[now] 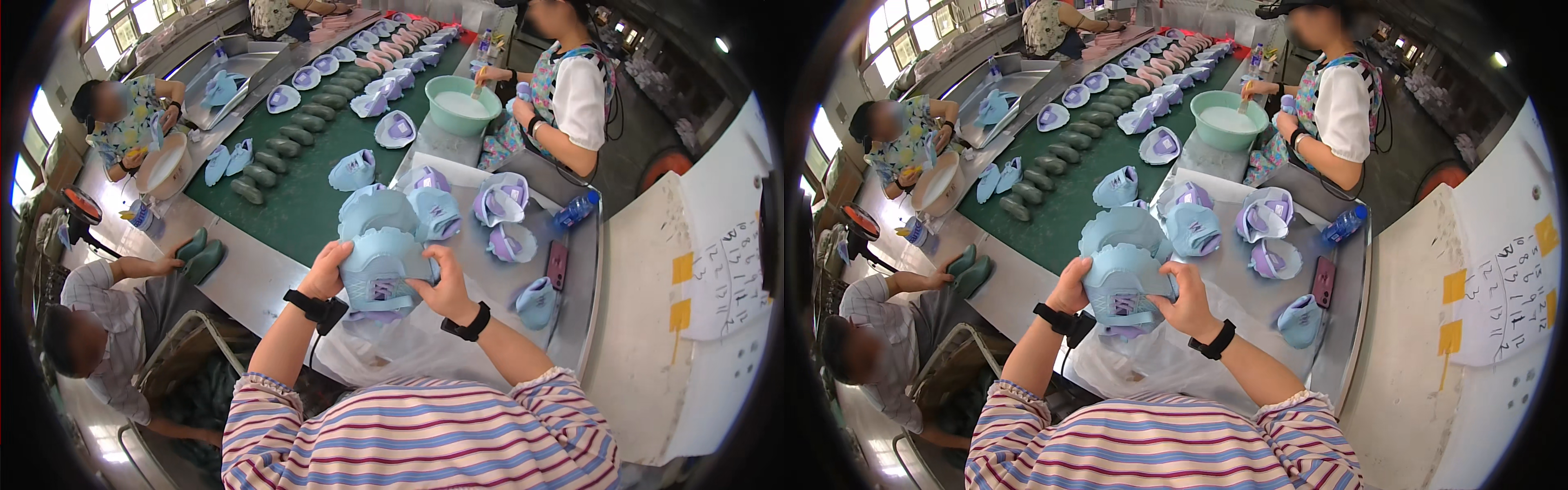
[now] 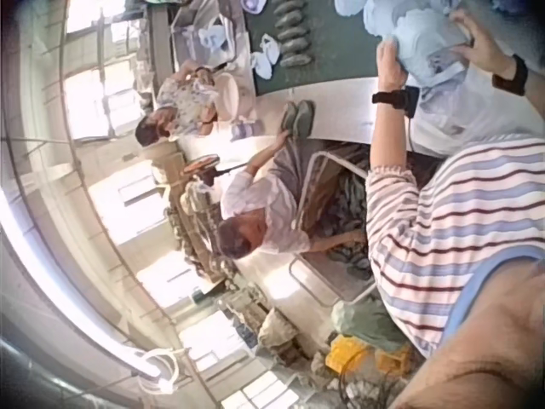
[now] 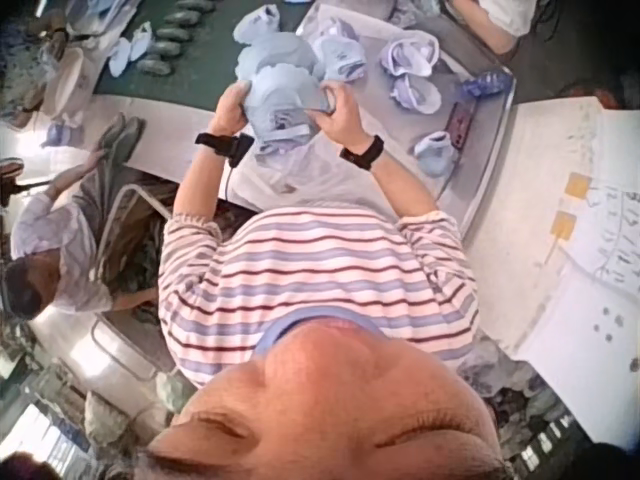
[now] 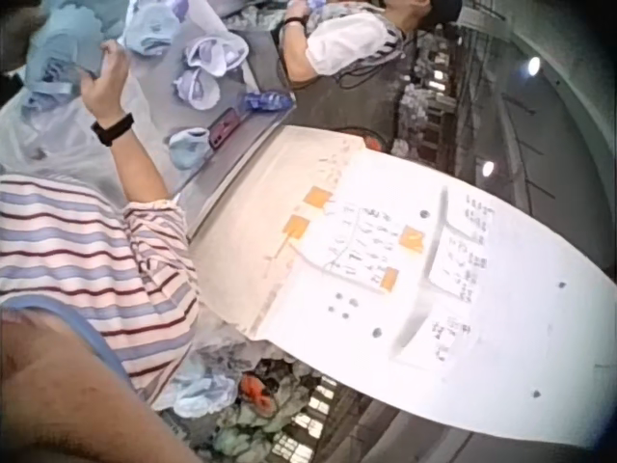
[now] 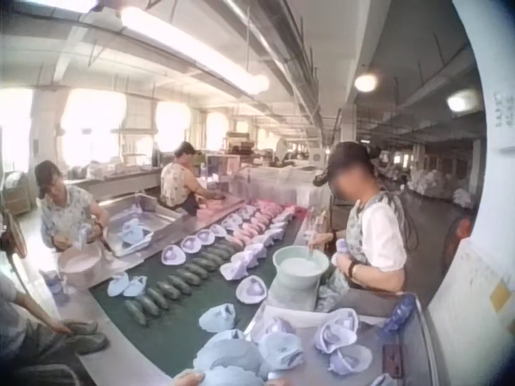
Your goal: The person removes light blue and purple slippers from a large sack and places them into a clear plastic bag on a table. They repeatedly reach into the sack, pull out slippers, and add them to the bag while other workers handle similar items nearby.
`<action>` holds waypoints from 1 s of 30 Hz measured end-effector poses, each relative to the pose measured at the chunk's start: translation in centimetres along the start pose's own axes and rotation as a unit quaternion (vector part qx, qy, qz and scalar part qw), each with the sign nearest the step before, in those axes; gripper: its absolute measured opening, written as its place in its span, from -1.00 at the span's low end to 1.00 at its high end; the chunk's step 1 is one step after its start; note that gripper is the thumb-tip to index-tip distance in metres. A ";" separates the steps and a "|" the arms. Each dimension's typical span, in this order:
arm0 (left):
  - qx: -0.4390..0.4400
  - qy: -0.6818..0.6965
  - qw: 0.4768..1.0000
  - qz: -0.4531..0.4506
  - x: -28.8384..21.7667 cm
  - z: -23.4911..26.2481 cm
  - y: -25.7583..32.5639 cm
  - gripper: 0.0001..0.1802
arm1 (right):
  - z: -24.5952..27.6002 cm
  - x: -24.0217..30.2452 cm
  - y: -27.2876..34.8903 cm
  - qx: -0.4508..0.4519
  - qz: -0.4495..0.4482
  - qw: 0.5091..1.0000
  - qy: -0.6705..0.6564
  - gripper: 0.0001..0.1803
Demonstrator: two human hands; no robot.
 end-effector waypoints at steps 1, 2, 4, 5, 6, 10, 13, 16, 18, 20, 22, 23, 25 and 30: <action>-0.032 0.023 0.998 -0.046 -1.5 0.4 0.5 -0.45 | 0.2 0.0 0.1 -0.025 -0.018 0.999 -0.029 -0.57; -0.064 0.045 0.993 -0.092 -3.0 1.0 1.0 -0.52 | -0.4 1.4 -0.1 0.058 0.032 0.998 0.000 -0.55; -0.116 0.107 0.977 -0.147 -5.5 3.6 2.4 -0.62 | -0.7 4.0 -0.1 0.227 0.142 0.962 0.056 -0.49; -0.134 0.144 0.969 -0.151 -6.3 5.4 3.1 -0.65 | -0.4 3.8 0.6 0.247 0.132 0.960 0.017 -0.46; -0.120 0.143 0.970 -0.154 -7.2 5.7 3.4 -0.60 | -0.1 3.5 1.7 0.266 0.123 0.956 -0.020 -0.42; -0.185 -0.029 0.967 -0.173 -8.9 3.1 3.8 -0.55 | 1.1 -2.6 5.0 0.201 -0.292 0.869 -0.344 -0.32; -0.191 -0.219 0.945 -0.149 -7.1 1.6 1.9 -0.71 | 0.2 -5.3 2.7 0.095 -0.273 0.800 -0.526 -0.33; -0.120 -0.291 0.949 -0.002 -3.7 -1.0 -0.3 -0.58 | -2.4 -9.4 2.0 0.059 -0.373 0.781 -0.498 -0.46; -0.113 -0.154 0.977 0.096 -0.3 -1.3 -1.1 -0.45 | -4.3 -11.1 3.0 0.111 -0.401 0.788 -0.455 -0.46; -0.112 -0.088 0.984 0.105 0.9 -1.6 -1.1 -0.46 | -5.3 -11.9 1.9 0.159 -0.355 0.848 -0.360 -0.46; -0.111 -0.017 0.988 0.111 1.2 -0.5 -0.8 -0.43 | -4.9 -12.5 0.7 0.168 -0.289 0.922 -0.194 -0.46; -0.114 0.003 0.990 0.088 1.1 0.5 -1.0 -0.47 | -4.7 -12.7 0.4 0.137 -0.262 0.939 -0.174 -0.47; -0.172 0.074 0.980 0.063 0.3 3.8 -0.5 -0.52 | -4.2 -14.2 2.0 -0.048 -0.393 0.857 -0.329 -0.53; -0.281 0.359 0.882 -0.123 -5.6 20.7 3.2 -0.61 | -5.3 -15.0 8.8 0.074 -0.438 0.861 -0.249 -0.71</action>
Point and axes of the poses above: each hand's wrist, its own y-axis away from the middle knuckle, its own z-axis out of the back of the hand, x = y × z, the point moved 9 cm from there along -y, towards the middle knuckle, and after that the axes turned 15 degrees about z, right-handed, at the moved point
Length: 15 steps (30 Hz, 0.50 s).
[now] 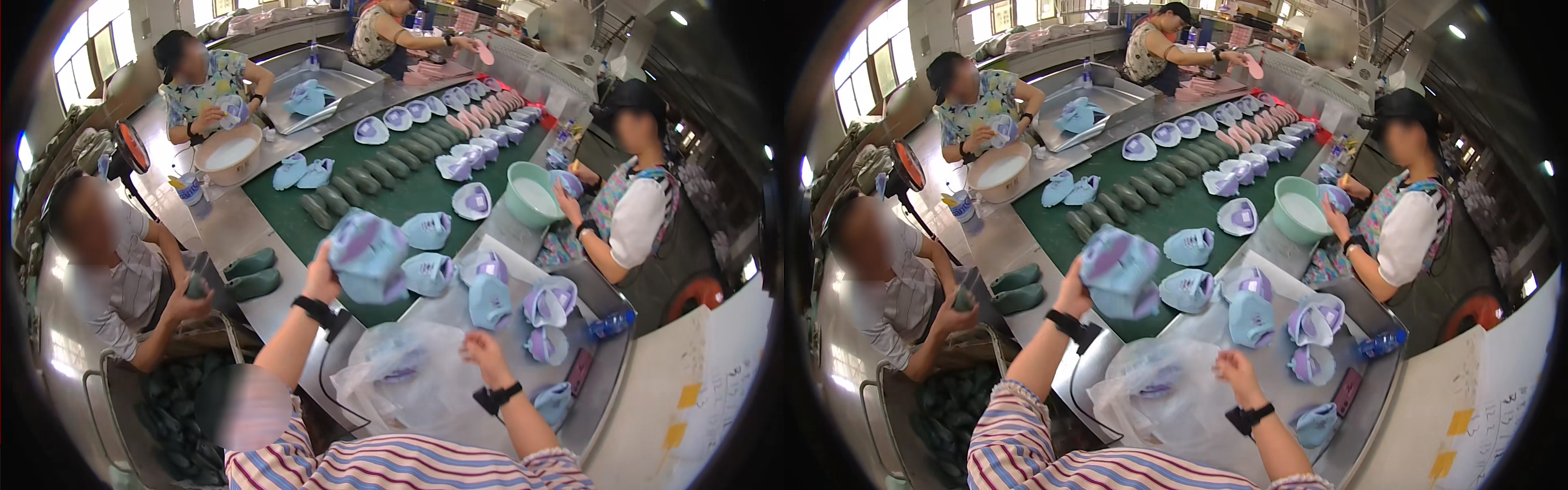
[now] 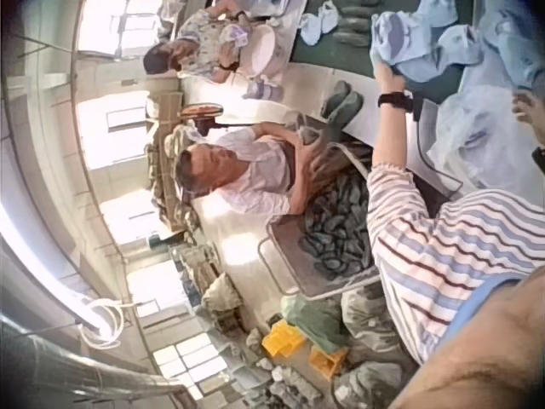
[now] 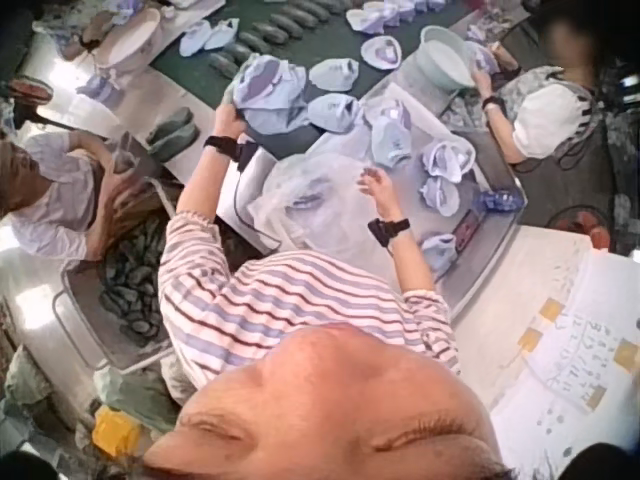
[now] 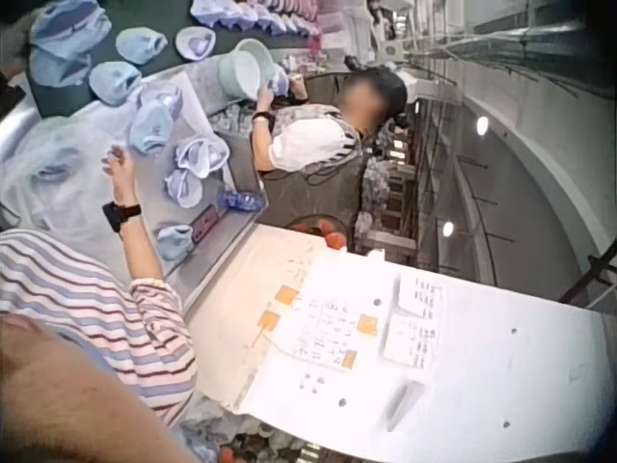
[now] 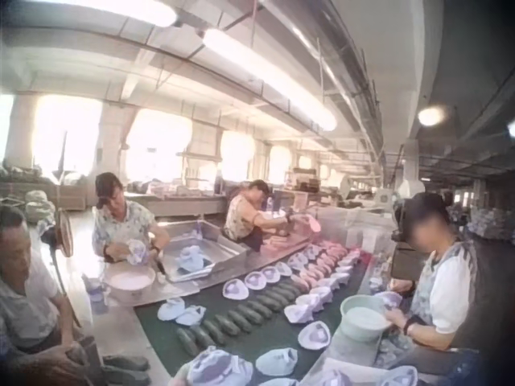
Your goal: The person removes light blue and purple slippers from a large sack and places them into a clear plastic bag on a table. They repeatedly reach into the sack, pull out slippers, and add them to the bag while other workers handle similar items nearby.
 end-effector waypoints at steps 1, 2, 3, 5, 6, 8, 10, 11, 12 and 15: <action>-0.018 -0.007 0.997 -0.074 -4.0 1.5 -1.2 -0.59 | -0.9 -0.2 1.5 0.026 -0.028 0.999 0.000 -0.72; -0.035 -0.015 0.994 -0.106 -7.3 1.7 -1.8 -0.59 | -1.0 -0.8 2.6 0.042 -0.041 0.998 -0.006 -0.73; -0.060 -0.018 0.983 -0.172 -11.6 3.4 -3.0 -0.61 | -1.4 -1.1 3.3 0.061 -0.053 0.997 -0.009 -0.73; -0.149 -0.074 0.953 -0.254 -18.1 2.9 -4.1 -0.67 | -0.7 -1.3 4.3 0.042 -0.074 0.996 -0.015 -0.74; -0.178 -0.092 0.939 -0.280 -21.6 2.8 -4.6 -0.71 | -0.6 -1.3 4.4 0.037 -0.084 0.996 -0.022 -0.74; -0.178 -0.197 0.907 -0.327 -27.7 2.4 -5.4 -0.60 | -0.2 -0.7 4.3 0.024 -0.078 0.997 -0.007 -0.73; -0.381 -0.294 0.737 -0.474 -30.2 3.9 -3.8 -0.27 | -0.2 -0.4 4.2 0.031 -0.074 0.997 0.007 -0.72; -0.563 -0.356 0.607 -0.434 -30.2 5.3 -2.9 -0.15 | -0.8 -0.2 4.0 0.049 -0.068 0.996 0.006 -0.72; -0.554 -0.401 0.589 -0.432 -28.1 4.1 -4.4 -0.19 | -0.8 -0.4 4.1 0.051 -0.069 0.996 0.004 -0.72; -0.194 -0.473 0.742 -0.433 -17.1 -0.1 -7.1 -0.66 | -1.9 -2.3 4.0 0.109 -0.082 0.990 0.033 -0.76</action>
Point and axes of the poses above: each hand's wrist, its own y-axis away from the middle knuckle, its own z-axis out of the back of the hand, x = y × z, the point moved 9 cm from there along -y, towards the middle knuckle, and after that the axes turned 15 degrees about z, right-handed, at the moved point
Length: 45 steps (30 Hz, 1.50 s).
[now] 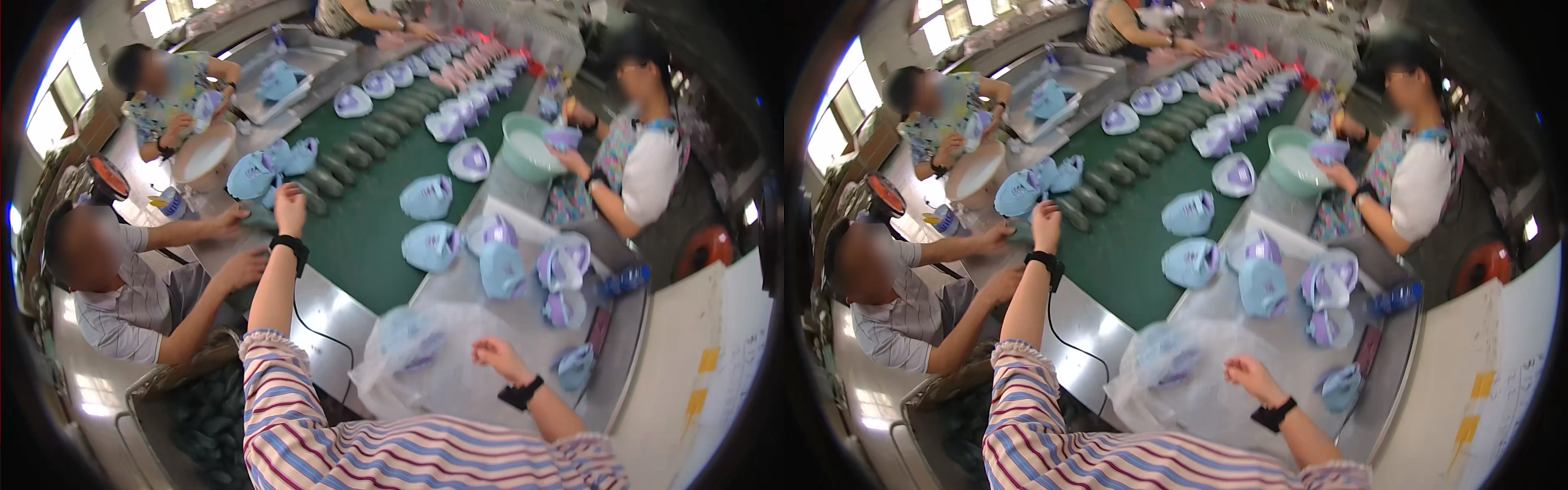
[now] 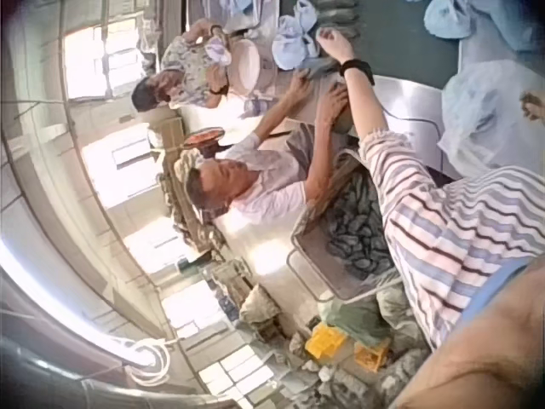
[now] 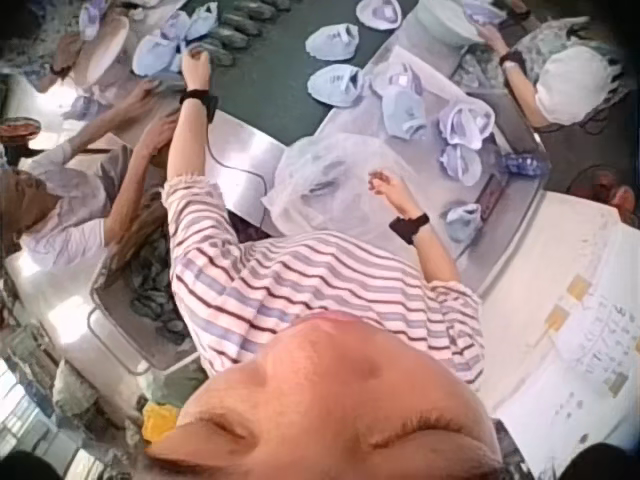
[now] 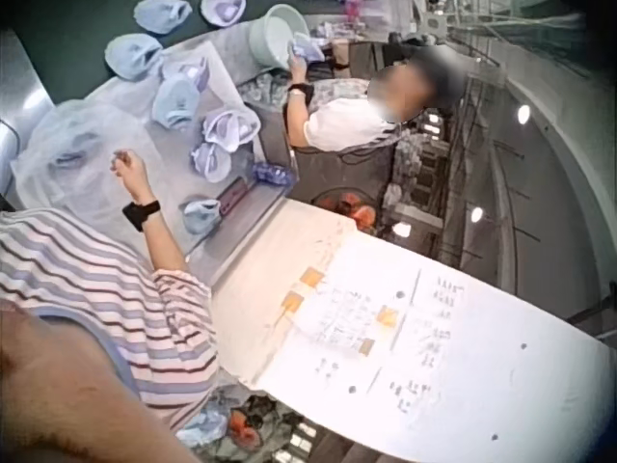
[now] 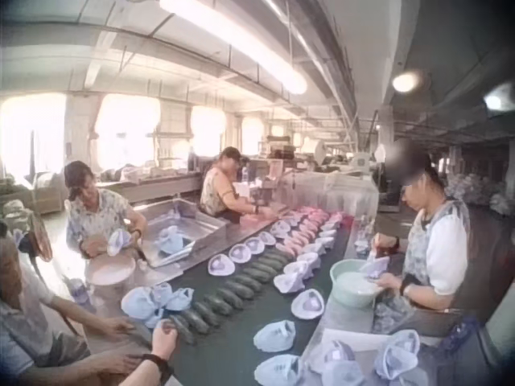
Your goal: The person removes light blue and purple slippers from a large sack and places them into a clear plastic bag on a table. They repeatedly reach into the sack, pull out slippers, and add them to the bag while other workers handle similar items nearby.
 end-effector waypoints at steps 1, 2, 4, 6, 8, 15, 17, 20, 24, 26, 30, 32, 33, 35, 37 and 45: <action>0.185 -0.005 0.982 0.032 -2.2 -4.3 5.4 -0.73 | -0.4 -1.0 -0.3 0.034 -0.004 0.999 0.020 -0.77; 0.328 -0.012 0.943 0.045 -3.6 -6.8 11.1 -0.75 | -1.1 -1.7 -0.8 0.067 -0.008 0.995 0.067 -0.77; 0.519 -0.028 0.852 0.061 -5.6 -8.7 22.3 -0.81 | -2.7 -2.9 -1.6 0.146 -0.013 0.981 0.123 -0.68; 0.603 -0.131 0.783 -0.085 -9.1 -9.3 30.6 -0.79 | -2.3 -5.4 -1.6 0.179 -0.088 0.960 0.197 -0.69; 0.645 -0.114 0.754 -0.042 -7.9 -8.4 35.9 -0.75 | -1.9 -7.6 -1.9 0.175 -0.137 0.954 0.199 -0.67; 0.423 -0.481 0.755 -0.142 -0.2 -4.8 40.0 0.12 | -0.2 4.3 -6.9 -0.069 0.228 0.923 0.302 -0.36; 0.358 -0.483 0.796 -0.071 -0.1 -4.9 38.6 0.00 | -1.6 6.8 -8.1 -0.041 0.287 0.905 0.310 -0.39; 0.409 -0.335 0.849 0.002 8.5 -5.5 36.5 -0.27 | -6.2 9.4 -6.8 0.005 0.298 0.903 0.308 -0.62; 0.457 -0.162 0.836 0.257 6.9 -6.2 38.8 -0.74 | -10.3 4.1 -2.0 0.249 0.117 0.939 0.205 -0.63; 0.418 -0.005 0.803 0.424 8.6 -5.3 39.4 -0.74 | -9.4 1.5 -0.2 0.248 0.058 0.952 0.168 -0.58; 0.225 -0.059 0.914 0.332 9.0 -2.7 33.8 -0.71 | -2.9 2.8 -1.6 0.045 0.155 0.946 0.282 -0.57; 0.141 -0.234 0.962 -0.024 1.5 -2.9 32.7 -0.68 | -2.2 5.8 -2.7 0.015 0.193 0.904 0.382 -0.60; 0.088 -0.307 0.925 -0.207 -2.9 -3.6 33.9 -0.66 | -2.3 6.4 -3.0 0.021 0.207 0.896 0.393 -0.59; 0.134 -0.281 0.901 -0.303 -10.7 -5.1 36.6 -0.62 | -2.7 7.3 -4.2 0.038 0.237 0.878 0.415 -0.59; 0.243 -0.224 0.886 -0.323 -11.7 -5.8 39.4 -0.64 | -6.8 6.9 -3.5 0.131 0.174 0.940 0.261 -0.61; 0.411 -0.188 0.864 -0.221 -7.0 -2.6 48.1 -0.69 | -5.4 2.2 -5.3 0.115 0.238 0.837 0.480 -0.40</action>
Point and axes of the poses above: each hand's wrist, its own y-axis away from the middle knuckle, its own z-axis out of the back of the hand, x = y × z, the point moved 9 cm from there along -y, towards the middle knuckle, and after that the axes turned 15 degrees about z, right-handed, at the moved point
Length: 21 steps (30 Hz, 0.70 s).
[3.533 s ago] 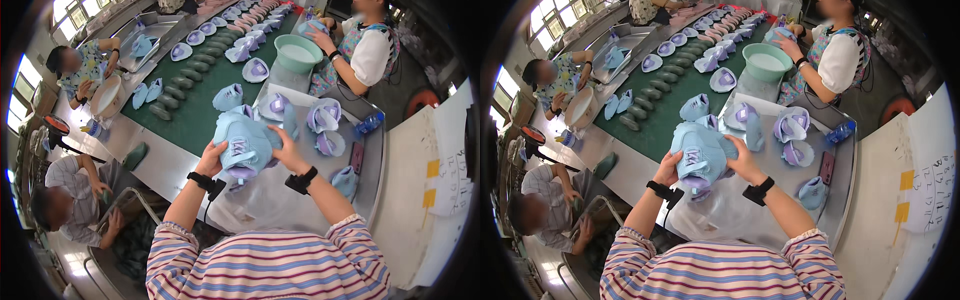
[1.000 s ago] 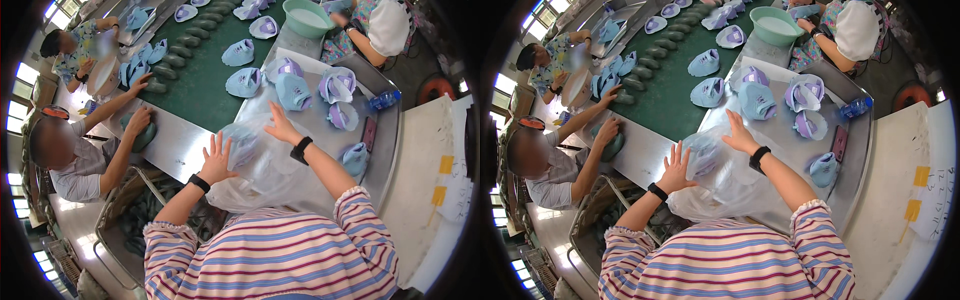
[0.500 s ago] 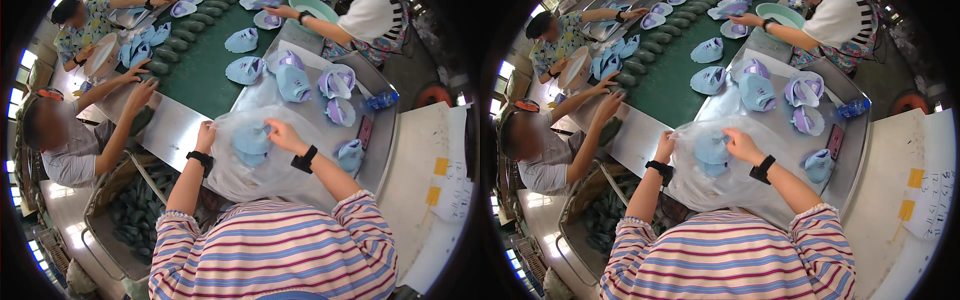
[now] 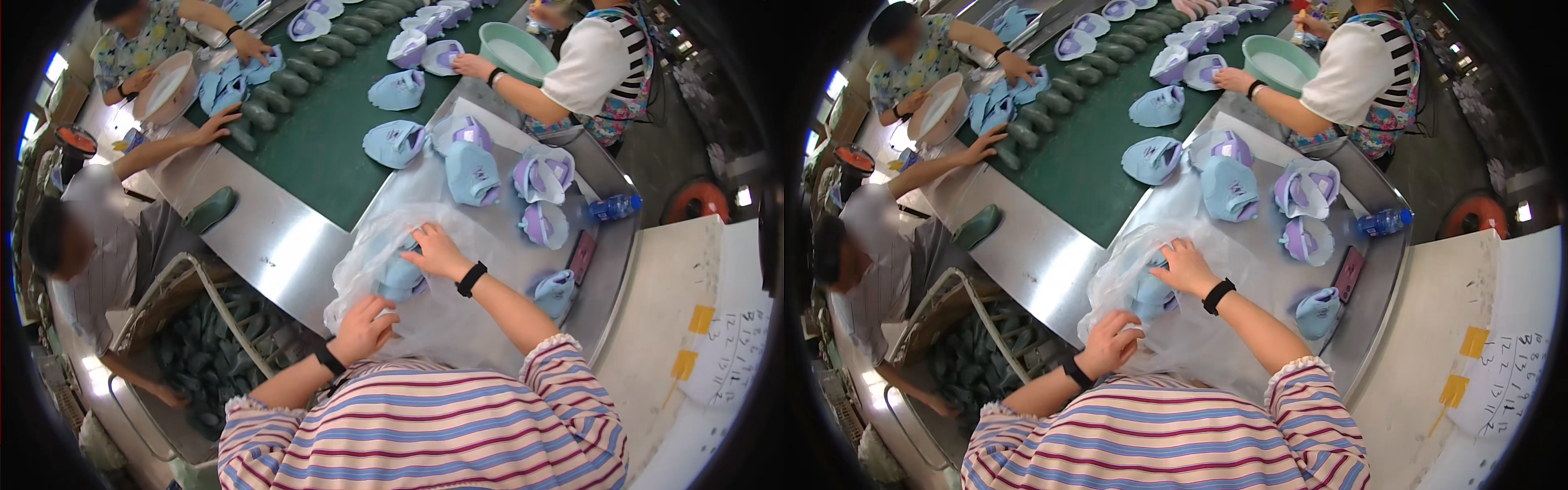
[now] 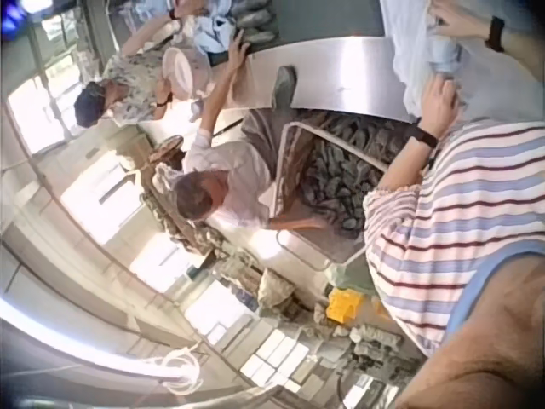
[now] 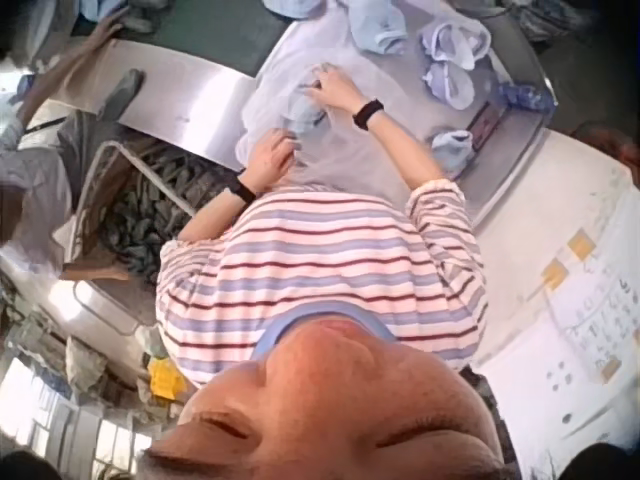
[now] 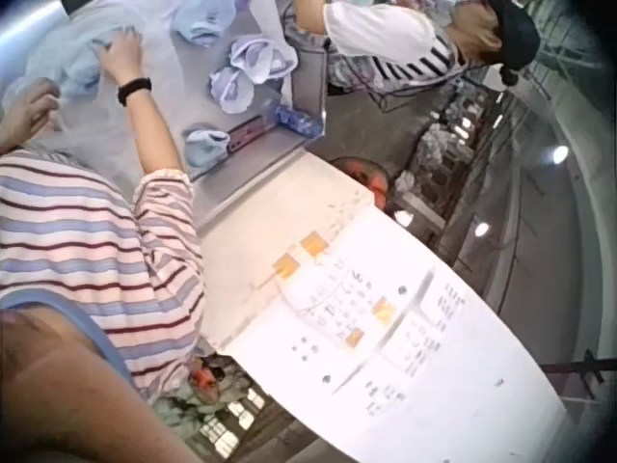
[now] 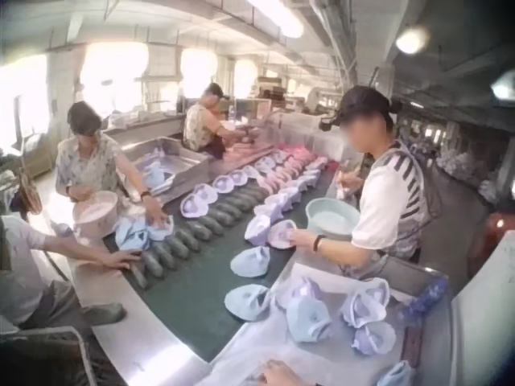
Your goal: The person removes light blue and purple slippers from a large sack and places them into a clear plastic bag on a table. They repeatedly reach into the sack, pull out slippers, and add them to the bag while other workers handle similar items nearby.
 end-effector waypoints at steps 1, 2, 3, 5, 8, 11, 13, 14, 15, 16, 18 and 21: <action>0.044 0.043 0.996 0.070 1.0 -1.7 0.6 -0.62 | -1.1 -2.7 0.7 0.007 -0.064 0.992 -0.112 -0.32; 0.070 0.094 0.964 0.241 4.6 -4.1 1.8 -0.43 | -1.8 -4.4 1.2 -0.001 -0.091 0.989 -0.120 -0.27; 0.034 0.144 0.945 0.291 7.7 -5.9 2.4 -0.37 | -2.7 -5.6 1.9 -0.016 -0.118 0.985 -0.127 -0.22; -0.058 0.246 0.889 0.381 15.0 -8.4 2.4 -0.24 | -3.5 -6.0 2.0 0.031 -0.164 0.975 -0.148 -0.11; -0.093 0.190 0.858 0.468 16.7 -7.3 0.3 -0.21 | -6.4 -6.3 3.3 0.064 -0.157 0.973 -0.160 -0.14; -0.049 0.366 0.805 0.464 16.8 -8.7 -2.1 -0.34 | -5.8 -4.9 5.0 0.044 -0.125 0.975 -0.177 -0.24; 0.038 0.480 0.690 0.541 20.5 -13.2 -0.6 -0.41 | -6.5 -4.8 6.7 0.013 -0.177 0.911 -0.371 -0.32; 0.062 0.410 0.770 0.484 18.1 -10.9 -2.7 -0.43 | -6.4 -5.0 7.5 -0.029 -0.155 0.906 -0.394 -0.36; 0.081 0.328 0.840 0.425 14.4 -8.1 -3.5 -0.44 | -5.7 -5.2 8.1 -0.072 -0.126 0.895 -0.421 -0.39; 0.108 0.251 0.898 0.345 12.5 -6.7 -4.1 -0.48 | -4.5 -5.0 8.3 -0.081 -0.111 0.910 -0.392 -0.40; 0.243 0.025 0.934 0.259 10.0 -6.3 -4.3 -0.53 | -2.4 -5.6 9.0 -0.081 -0.104 0.967 -0.216 -0.43; 0.336 -0.120 0.934 -0.027 2.3 -7.7 -3.9 -0.54 | 1.4 -8.7 12.9 -0.158 -0.283 0.935 -0.142 -0.42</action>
Point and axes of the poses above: each hand's wrist, its own y-axis away from the middle knuckle, its own z-axis out of the back of the hand, x = y × z, the point moved 9 cm from there along -y, towards the middle knuckle, and after that the axes turned 15 degrees about z, right-handed, at the moved point
